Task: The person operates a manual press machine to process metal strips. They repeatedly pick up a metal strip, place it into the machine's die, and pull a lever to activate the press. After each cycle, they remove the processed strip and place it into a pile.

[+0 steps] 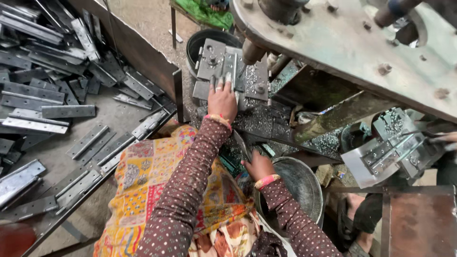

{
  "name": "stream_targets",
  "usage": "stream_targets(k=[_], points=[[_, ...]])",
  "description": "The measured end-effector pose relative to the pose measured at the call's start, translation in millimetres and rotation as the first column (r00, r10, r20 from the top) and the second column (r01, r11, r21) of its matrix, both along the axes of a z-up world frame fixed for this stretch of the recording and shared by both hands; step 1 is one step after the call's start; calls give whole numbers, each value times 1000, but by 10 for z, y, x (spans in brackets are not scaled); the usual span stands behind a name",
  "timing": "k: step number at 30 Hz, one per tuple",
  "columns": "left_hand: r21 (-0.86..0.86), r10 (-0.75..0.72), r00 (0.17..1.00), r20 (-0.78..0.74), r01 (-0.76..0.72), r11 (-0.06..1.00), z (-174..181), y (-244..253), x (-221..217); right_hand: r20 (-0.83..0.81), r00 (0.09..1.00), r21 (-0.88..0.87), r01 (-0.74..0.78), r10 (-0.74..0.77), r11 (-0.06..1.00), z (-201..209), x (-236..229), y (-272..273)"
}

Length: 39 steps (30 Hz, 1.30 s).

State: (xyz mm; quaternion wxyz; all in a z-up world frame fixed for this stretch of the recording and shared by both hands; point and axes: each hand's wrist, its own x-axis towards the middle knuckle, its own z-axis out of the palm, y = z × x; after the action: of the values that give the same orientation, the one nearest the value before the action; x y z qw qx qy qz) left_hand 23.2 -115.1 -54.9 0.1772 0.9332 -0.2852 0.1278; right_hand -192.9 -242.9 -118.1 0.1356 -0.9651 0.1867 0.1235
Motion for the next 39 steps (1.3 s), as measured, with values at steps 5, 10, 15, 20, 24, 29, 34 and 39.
stream_targets(k=[5, 10, 15, 20, 24, 29, 34, 39], points=[[-62, 15, 999, 38, -13, 998, 78, 76, -29, -34, 996, -66, -84, 82, 994, 67, 339, -242], [-53, 24, 999, 21, -23, 998, 28, 28, 15, 60, 998, 31, -14, 12, 999, -442, -63, -103], [-79, -14, 1000, -6, 14, 997, 48, 147, -110, 211, 977, 128, -4, -23, 992, -559, -217, -20], [20, -21, 999, -50, 22, 1000, 190, 156, 22, 13, 999, -66, -50, 51, 997, 39, 232, -180], [83, -4, 994, -107, 13, 996, 211, 86, 339, 35, 994, -30, -103, 104, 994, -24, 194, -260], [-10, -28, 1000, 0, 28, 1000, 154, 32, 449, 163, 986, 21, 12, -15, 1000, -908, -247, -142], [-132, -42, 989, -142, 23, 991, 246, 248, 377, 115, 991, 171, 49, -70, 984, -941, -244, -311], [-353, 118, 931, 344, 12, 936, -10, 1625, 230, 53, 997, -46, -44, 47, 998, -9, 18, -389]])
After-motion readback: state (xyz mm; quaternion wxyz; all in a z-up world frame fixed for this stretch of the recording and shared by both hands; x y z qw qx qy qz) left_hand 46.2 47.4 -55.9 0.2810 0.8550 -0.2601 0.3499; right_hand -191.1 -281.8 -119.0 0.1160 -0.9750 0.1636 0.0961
